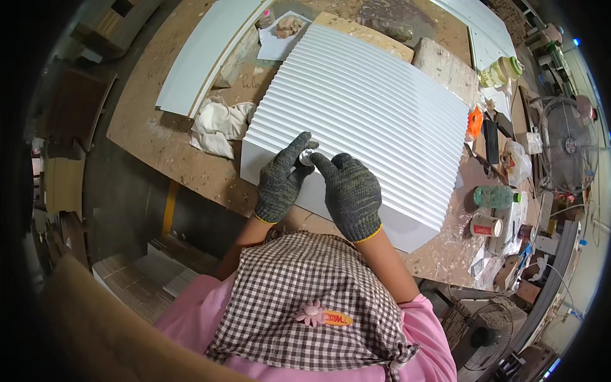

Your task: The person cleans a white corrugated furniture panel by applying a liquid from a small bottle to a cloth and wiping the surface of the panel.

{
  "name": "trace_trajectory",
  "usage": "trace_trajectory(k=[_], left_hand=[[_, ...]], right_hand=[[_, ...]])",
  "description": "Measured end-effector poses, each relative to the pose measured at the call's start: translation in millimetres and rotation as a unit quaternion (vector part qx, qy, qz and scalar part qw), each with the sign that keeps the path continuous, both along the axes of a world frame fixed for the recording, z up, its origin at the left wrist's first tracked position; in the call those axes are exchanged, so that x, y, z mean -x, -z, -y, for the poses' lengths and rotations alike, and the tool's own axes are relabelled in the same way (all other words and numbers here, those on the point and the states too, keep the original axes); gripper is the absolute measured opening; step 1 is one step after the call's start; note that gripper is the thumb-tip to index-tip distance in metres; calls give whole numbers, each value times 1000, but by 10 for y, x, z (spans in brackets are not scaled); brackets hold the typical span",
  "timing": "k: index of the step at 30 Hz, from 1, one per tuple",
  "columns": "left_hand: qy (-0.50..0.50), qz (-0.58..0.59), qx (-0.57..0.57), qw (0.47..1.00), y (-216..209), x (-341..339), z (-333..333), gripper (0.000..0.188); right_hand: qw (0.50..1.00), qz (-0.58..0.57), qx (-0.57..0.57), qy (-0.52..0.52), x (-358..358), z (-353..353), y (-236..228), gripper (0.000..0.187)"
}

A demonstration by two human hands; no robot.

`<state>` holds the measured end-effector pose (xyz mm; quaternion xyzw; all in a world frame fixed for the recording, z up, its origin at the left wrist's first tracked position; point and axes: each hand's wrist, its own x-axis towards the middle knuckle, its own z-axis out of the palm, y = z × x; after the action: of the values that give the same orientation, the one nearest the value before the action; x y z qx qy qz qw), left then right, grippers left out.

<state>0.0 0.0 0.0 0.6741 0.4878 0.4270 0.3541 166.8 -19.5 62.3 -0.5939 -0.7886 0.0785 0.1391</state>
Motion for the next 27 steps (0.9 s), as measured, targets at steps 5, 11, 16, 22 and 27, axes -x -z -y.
trace_trajectory(k=[5,11,16,22,27], left_hand=[[-1,0,-28,1000,32,27,-2,64],[-3,5,-15,1000,52,29,-44,64],[-1,-4,-30,1000,4,22,-42,64],[-1,-27,-54,998,20,40,-54,63],[2,-32,-77,997,18,31,-73,64]], right_hand=[[999,-6,-22,-41,-29,33,-48,41],[999,-13,-17,-23,13,11,-18,43],[999,-14,-22,-23,22,-23,6,42],[998,8,-26,-56,-66,-39,-58,43],[998,32,18,-53,-6,-97,-73,43]])
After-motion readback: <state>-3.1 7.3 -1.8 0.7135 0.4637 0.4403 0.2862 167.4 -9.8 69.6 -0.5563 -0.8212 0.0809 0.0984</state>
